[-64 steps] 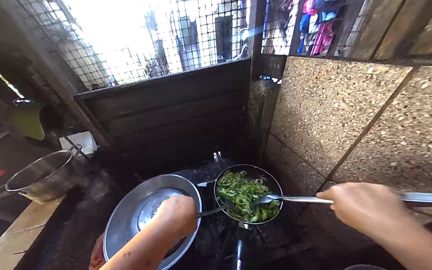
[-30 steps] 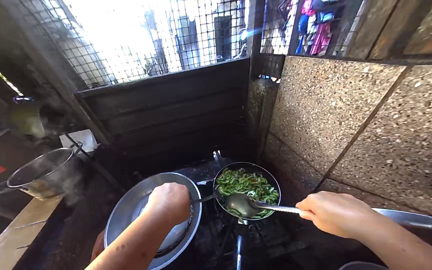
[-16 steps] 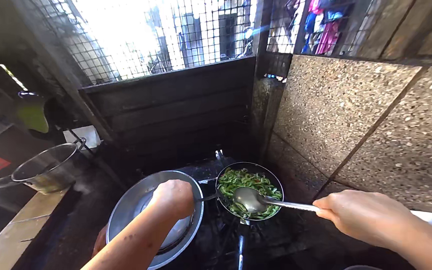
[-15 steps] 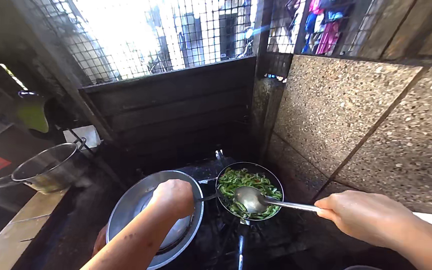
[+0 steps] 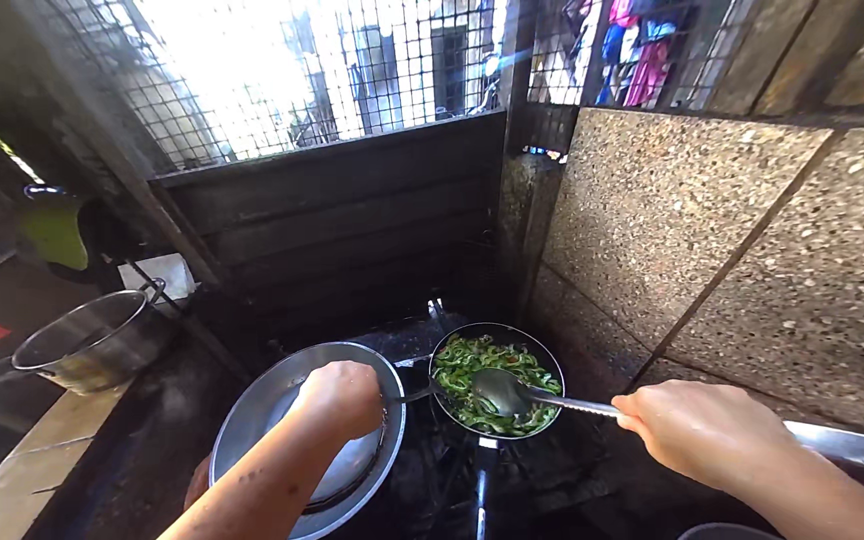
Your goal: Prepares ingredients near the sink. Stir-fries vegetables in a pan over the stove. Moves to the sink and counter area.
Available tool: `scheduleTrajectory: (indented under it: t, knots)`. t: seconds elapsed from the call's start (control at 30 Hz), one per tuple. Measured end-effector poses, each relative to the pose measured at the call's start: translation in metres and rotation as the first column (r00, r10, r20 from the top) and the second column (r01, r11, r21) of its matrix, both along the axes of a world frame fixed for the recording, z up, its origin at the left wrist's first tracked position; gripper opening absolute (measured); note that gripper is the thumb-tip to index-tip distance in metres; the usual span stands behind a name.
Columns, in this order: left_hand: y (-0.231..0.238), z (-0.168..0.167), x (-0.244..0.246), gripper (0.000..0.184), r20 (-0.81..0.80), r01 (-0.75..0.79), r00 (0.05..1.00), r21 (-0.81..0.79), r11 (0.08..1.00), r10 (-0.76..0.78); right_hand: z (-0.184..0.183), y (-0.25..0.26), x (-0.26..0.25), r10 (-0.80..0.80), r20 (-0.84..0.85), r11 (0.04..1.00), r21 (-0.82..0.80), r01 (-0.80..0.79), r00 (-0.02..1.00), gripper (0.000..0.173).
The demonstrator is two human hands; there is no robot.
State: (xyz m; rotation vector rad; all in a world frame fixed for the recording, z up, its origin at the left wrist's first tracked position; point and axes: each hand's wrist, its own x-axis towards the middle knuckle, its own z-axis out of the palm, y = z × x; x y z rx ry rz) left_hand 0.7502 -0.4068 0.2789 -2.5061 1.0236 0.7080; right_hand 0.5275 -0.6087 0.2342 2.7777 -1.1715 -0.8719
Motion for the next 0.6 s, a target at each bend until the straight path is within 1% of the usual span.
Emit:
scheduleTrajectory:
  t: [0.1,0.17,0.2,0.23,0.3,0.4,0.47,0.53,0.6]
  knots:
    - [0.001,0.004,-0.006,0.027,-0.005,-0.017,1.0,-0.001,1.0,0.017,-0.005,0.009,0.01,0.004,-0.025,0.999,0.045,-0.002,1.0,0.032]
    - [-0.001,-0.008,0.004,0.024,0.001,0.009,1.0,0.012,1.0,-0.009,-0.019,0.011,0.019,-0.016,-0.048,0.999,0.038,0.018,0.999,0.031]
    - [-0.003,-0.022,0.015,0.022,0.029,0.044,0.999,0.013,0.999,-0.044,-0.023,0.009,0.02,-0.017,-0.047,1.0,0.02,0.018,0.999,0.03]
    - [-0.005,-0.03,0.021,0.021,0.041,0.052,0.998,0.017,0.998,-0.053,-0.021,0.006,0.018,-0.014,-0.042,1.0,-0.001,0.014,0.999,0.029]
    - [-0.003,-0.029,0.019,0.02,0.029,0.06,0.998,0.008,0.998,-0.061,-0.004,0.001,0.01,-0.004,-0.019,0.998,-0.064,0.003,1.0,0.027]
    - [0.006,-0.006,-0.003,0.024,-0.029,0.034,0.999,-0.003,0.999,-0.034,0.016,-0.007,0.003,-0.02,0.111,0.988,-0.152,0.037,0.994,0.028]
    - [0.007,-0.002,-0.01,0.025,-0.033,0.024,0.999,0.012,1.0,-0.023,0.013,-0.015,0.018,-0.048,0.166,0.98,-0.184,0.078,0.985,0.029]
    - [0.005,-0.004,-0.011,0.026,-0.03,0.038,0.999,0.051,0.998,-0.037,-0.001,-0.025,0.045,-0.087,0.209,0.976,-0.179,0.125,0.974,0.023]
    - [0.001,-0.013,-0.008,0.028,-0.034,0.061,0.998,0.088,0.994,-0.058,-0.017,-0.032,0.073,-0.125,0.192,0.972,-0.176,0.159,0.974,0.02]
